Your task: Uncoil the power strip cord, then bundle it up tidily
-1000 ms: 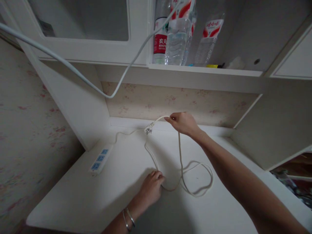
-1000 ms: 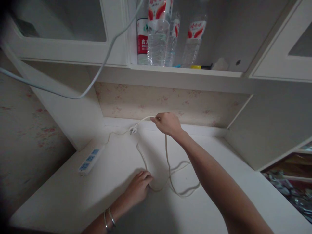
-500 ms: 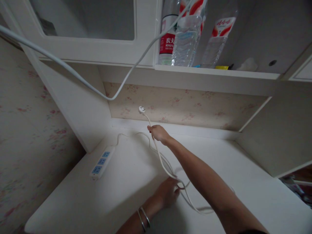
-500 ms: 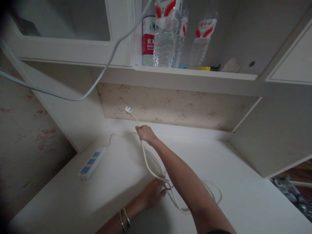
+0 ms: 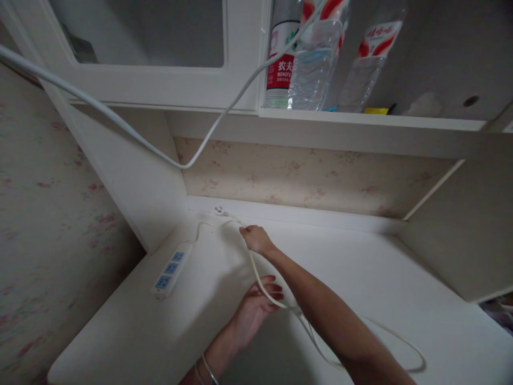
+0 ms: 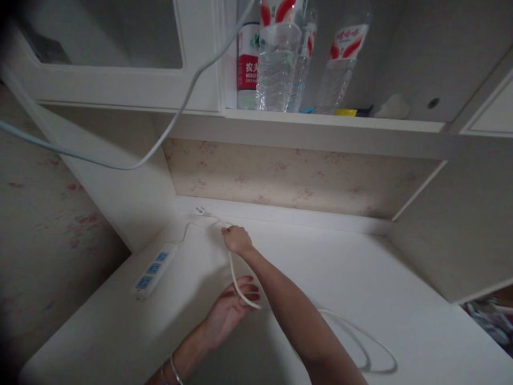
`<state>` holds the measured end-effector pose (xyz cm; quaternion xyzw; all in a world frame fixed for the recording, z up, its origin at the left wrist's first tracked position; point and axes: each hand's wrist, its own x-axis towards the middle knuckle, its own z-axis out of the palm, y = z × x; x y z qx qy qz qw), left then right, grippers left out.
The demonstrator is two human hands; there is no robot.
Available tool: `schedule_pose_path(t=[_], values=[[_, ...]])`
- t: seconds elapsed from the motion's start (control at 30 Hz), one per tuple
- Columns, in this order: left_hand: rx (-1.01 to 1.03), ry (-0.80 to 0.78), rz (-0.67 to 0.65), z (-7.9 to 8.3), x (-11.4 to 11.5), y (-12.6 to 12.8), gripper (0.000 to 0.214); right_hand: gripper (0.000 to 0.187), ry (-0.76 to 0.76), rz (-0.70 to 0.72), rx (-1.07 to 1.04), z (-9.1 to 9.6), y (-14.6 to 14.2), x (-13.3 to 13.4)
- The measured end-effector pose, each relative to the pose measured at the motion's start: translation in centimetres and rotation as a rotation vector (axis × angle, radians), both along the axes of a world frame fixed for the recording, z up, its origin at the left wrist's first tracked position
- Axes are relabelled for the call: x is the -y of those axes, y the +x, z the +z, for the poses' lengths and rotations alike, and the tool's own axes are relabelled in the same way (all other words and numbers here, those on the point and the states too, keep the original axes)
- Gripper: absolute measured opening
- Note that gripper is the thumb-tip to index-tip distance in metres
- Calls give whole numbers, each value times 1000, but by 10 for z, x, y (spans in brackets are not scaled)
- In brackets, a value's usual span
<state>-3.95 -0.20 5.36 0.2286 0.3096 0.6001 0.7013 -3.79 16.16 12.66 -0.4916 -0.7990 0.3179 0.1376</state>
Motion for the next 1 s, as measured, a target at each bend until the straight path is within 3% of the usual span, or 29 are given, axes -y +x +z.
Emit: schedule_pose_path(t=[0.1, 0.17, 0.3, 0.47, 0.77, 1.0], values=[[0, -34, 43, 17, 6, -22, 43, 41, -69, 0, -70, -12, -4, -2], [-108, -70, 114, 22, 6, -27, 37, 37, -127, -1, -127, -22, -8, -1], [-303, -107, 289, 19, 2, -23, 40, 33, -250, -24, -265, -38, -14, 1], [-257, -54, 511, 19, -3, -15, 41, 33, -382, 16, -463, -44, -12, 4], [-378, 0, 391, 6, -16, -19, 42, 34, -415, 17, -599, -49, -13, -1], [-639, -86, 438, -8, -22, -53, 56, 33, -323, -8, -555, -57, -40, -9]])
